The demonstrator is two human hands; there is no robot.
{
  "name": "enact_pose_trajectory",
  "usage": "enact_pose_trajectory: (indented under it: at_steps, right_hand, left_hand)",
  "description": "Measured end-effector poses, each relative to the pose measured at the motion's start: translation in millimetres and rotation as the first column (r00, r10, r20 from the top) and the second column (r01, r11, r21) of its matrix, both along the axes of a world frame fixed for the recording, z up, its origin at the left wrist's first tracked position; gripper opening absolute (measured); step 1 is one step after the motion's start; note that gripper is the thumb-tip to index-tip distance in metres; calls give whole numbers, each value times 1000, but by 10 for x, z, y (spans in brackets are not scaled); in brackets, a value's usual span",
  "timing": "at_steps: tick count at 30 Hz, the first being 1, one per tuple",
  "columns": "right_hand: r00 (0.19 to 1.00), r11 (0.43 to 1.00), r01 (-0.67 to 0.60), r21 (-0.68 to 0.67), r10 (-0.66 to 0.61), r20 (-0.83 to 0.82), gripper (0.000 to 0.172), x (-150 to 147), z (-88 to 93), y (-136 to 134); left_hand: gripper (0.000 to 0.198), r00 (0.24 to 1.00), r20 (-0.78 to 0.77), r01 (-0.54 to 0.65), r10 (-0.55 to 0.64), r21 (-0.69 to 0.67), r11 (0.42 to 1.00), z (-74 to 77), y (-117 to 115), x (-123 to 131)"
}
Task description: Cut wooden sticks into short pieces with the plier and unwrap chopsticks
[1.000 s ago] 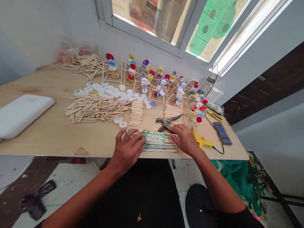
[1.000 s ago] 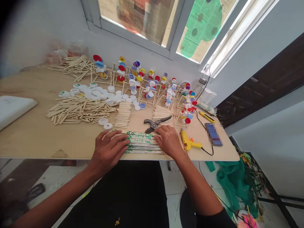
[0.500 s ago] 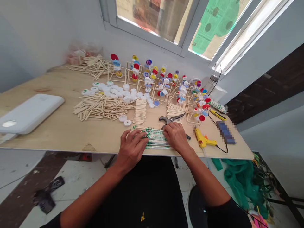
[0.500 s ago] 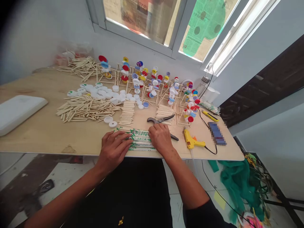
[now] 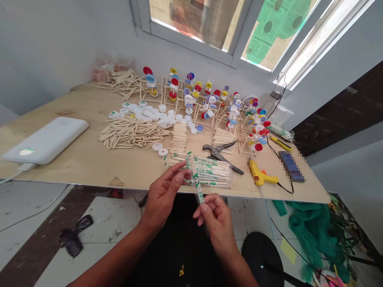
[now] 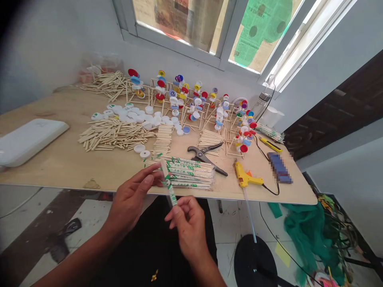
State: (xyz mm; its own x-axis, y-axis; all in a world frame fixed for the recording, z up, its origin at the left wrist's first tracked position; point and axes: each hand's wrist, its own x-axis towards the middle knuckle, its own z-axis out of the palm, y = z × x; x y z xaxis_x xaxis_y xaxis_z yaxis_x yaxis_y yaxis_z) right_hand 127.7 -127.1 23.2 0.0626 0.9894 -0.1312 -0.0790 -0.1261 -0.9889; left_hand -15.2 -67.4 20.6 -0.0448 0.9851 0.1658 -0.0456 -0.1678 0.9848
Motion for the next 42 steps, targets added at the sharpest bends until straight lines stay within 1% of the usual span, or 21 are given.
enact_pose_trajectory:
  at_steps: [2,6,9,12,15,18,20,22,24,25,26,27,29,30,31,33,35,37,38,40,42]
  right_hand:
    - [998,998,-16,-54,12,-69,30,-157,-93,-114]
    - [988,988,-113,-101,102,-114,37,-305,-190,-244]
    - [991,994,-70,-89,59,-122,38,-318,-203,-292]
    - [991,997,12,-81,-22,-134,38,-322,-210,-316]
    - [991,997,44,-63,-52,-123,37,-344,-239,-332]
    - [993,998,-4,-58,-2,-116,38,-326,-274,-332]
    - [993,995,-92,-46,88,-81,38,-242,-278,-311]
    - [991,990,-137,-28,137,6,34,-92,-250,-278]
    - [992,999,-44,13,42,116,29,83,-186,-248]
    - [987,998,13,59,-22,159,26,161,-145,-239]
    - [981,993,26,112,-47,190,26,221,-100,-235]
    - [978,987,-2,158,-32,208,27,259,-59,-237]
    - [979,975,-92,201,52,197,27,265,2,-253]
    - [983,974,-110,199,78,163,27,240,16,-262]
    - [991,978,-97,185,76,113,30,208,19,-269]
    - [1000,989,11,145,-8,-21,35,157,10,-266]
    - [979,984,148,98,-131,-158,33,185,14,-232]
    - [935,964,261,60,-236,-264,30,335,63,-176]
    - [911,949,312,52,-283,-301,28,453,106,-145]
    - [839,884,462,71,-409,-359,23,743,213,-92]
    - [745,780,617,110,-533,-402,23,1017,313,-64]
  left_hand:
    - [40,986,154,92,-68,-150,984,124,-46,57]
    - [40,985,157,118,-72,-313,942,255,-129,167]
    - [40,981,146,176,-125,-417,892,233,-251,224]
    - [37,965,165,258,-203,-469,845,130,-408,254]
    - [37,961,130,276,-244,-486,829,-13,-550,257]
    - [39,963,81,264,-258,-489,831,-118,-625,227]
    - [39,963,77,263,-258,-477,839,-130,-626,176]
    - [36,973,40,224,-228,-415,882,-98,-597,101]
    - [34,976,-55,186,-211,-300,936,-48,-564,21]
    - [35,959,-108,227,-261,-253,940,-28,-555,-12]
    - [36,920,-151,322,-362,-236,917,-15,-555,-35]
    - [37,852,-177,444,-492,-252,860,-10,-564,-46]
    - [39,676,-153,651,-721,-336,681,-25,-602,-36]
    - [39,615,-119,701,-779,-371,610,-40,-627,-22]
    - [38,593,-90,716,-800,-397,574,-56,-652,-6]
    - [38,593,-49,707,-804,-446,549,-87,-697,16]
    - [38,587,-10,704,-810,-487,516,-119,-736,12]
    - [40,563,8,711,-827,-514,479,-164,-773,-29]
    - [40,556,-11,707,-831,-519,480,-195,-792,-64]
    - [41,570,-112,664,-814,-521,536,-268,-818,-165]
    - [41,620,-237,580,-748,-504,640,-330,-806,-299]
